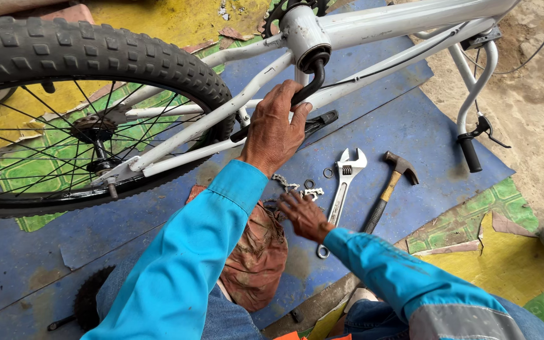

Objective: The person works on a bicycle frame lying on the shop floor, unscrewing and extracting the crank arm and bottom bracket assembly by hand. They pull the crank arm free, then handle the chainring, bearings and small rings, placing the removed parts on a rag beside them.

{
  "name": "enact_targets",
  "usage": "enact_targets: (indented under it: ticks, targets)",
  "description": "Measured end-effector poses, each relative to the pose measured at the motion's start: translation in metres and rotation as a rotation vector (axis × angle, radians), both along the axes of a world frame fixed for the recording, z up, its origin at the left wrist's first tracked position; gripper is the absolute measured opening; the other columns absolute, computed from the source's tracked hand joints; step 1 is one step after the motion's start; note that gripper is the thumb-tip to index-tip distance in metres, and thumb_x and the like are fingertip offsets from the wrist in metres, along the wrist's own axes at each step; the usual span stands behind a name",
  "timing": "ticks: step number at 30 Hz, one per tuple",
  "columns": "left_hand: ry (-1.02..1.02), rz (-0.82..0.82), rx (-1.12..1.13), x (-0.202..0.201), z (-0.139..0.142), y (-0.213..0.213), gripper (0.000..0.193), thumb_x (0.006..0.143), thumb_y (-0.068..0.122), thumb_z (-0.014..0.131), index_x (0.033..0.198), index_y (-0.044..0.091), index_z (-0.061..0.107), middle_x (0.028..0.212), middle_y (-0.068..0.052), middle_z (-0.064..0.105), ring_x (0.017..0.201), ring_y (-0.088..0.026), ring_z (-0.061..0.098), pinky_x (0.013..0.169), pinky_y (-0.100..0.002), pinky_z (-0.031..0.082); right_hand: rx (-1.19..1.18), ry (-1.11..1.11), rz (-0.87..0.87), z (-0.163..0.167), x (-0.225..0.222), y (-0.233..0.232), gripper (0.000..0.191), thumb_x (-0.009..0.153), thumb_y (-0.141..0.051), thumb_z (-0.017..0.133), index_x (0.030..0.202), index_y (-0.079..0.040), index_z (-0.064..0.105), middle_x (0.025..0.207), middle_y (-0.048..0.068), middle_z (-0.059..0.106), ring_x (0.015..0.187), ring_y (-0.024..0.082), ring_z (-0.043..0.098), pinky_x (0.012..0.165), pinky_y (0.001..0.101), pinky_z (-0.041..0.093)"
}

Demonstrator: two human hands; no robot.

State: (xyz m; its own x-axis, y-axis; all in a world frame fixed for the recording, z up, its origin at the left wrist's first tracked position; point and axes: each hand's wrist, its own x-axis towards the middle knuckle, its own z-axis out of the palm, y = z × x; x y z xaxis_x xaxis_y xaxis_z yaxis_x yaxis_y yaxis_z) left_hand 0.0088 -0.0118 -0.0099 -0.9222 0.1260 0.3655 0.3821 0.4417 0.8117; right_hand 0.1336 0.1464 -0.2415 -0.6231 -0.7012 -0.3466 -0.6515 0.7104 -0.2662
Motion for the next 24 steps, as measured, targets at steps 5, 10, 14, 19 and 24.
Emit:
enact_targets:
  ticks: [5,10,14,19,24]
  targets:
    - [0.004,-0.009,0.003,0.001,0.000,0.000,0.020,0.097,0.011,0.069,0.110,0.003,0.056,0.100,-0.017,0.066,0.092,-0.036,0.069,0.078,-0.049,0.053,0.066,0.041,0.113,-0.006,-0.008,-0.005,0.072,0.089,-0.020,0.058,0.158,-0.013,0.037,0.166,0.011,0.026,0.153,0.034,0.025,0.110,0.0637,0.029]
    - [0.042,-0.006,-0.004,-0.001,-0.001,-0.001,0.019,0.098,0.010,0.069,0.108,0.003,0.055,0.100,-0.017,0.065,0.094,-0.039,0.067,0.080,-0.050,0.052,0.128,0.183,0.016,-0.024,-0.020,0.005,0.057,0.095,-0.013,0.054,0.151,-0.009,0.044,0.159,0.017,0.038,0.146,0.033,0.038,0.118,0.0566,0.032]
    - [0.013,-0.008,0.018,-0.002,0.000,0.000,0.021,0.096,0.010,0.069,0.110,0.003,0.055,0.099,-0.017,0.065,0.091,-0.037,0.068,0.078,-0.049,0.052,0.009,0.345,-0.180,-0.016,-0.033,0.036,0.054,0.093,-0.011,0.060,0.145,-0.007,0.051,0.152,0.019,0.048,0.139,0.035,0.047,0.114,0.0551,0.037]
    - [0.021,0.004,-0.003,-0.001,0.001,0.000,0.020,0.097,0.010,0.070,0.109,0.003,0.055,0.100,-0.017,0.066,0.093,-0.037,0.068,0.080,-0.049,0.053,-0.116,0.156,-0.240,-0.003,-0.034,0.037,0.062,0.088,-0.015,0.068,0.148,-0.012,0.055,0.152,0.011,0.051,0.135,0.032,0.054,0.112,0.0485,0.043]
    - [-0.007,-0.004,0.028,0.000,0.003,0.001,0.023,0.095,0.010,0.069,0.112,0.002,0.056,0.100,-0.017,0.066,0.091,-0.035,0.069,0.078,-0.049,0.053,-0.521,-0.158,0.235,0.003,0.041,-0.036,0.078,0.073,-0.027,0.079,0.145,-0.008,0.055,0.155,0.020,0.035,0.139,0.041,0.036,0.103,0.0622,0.036]
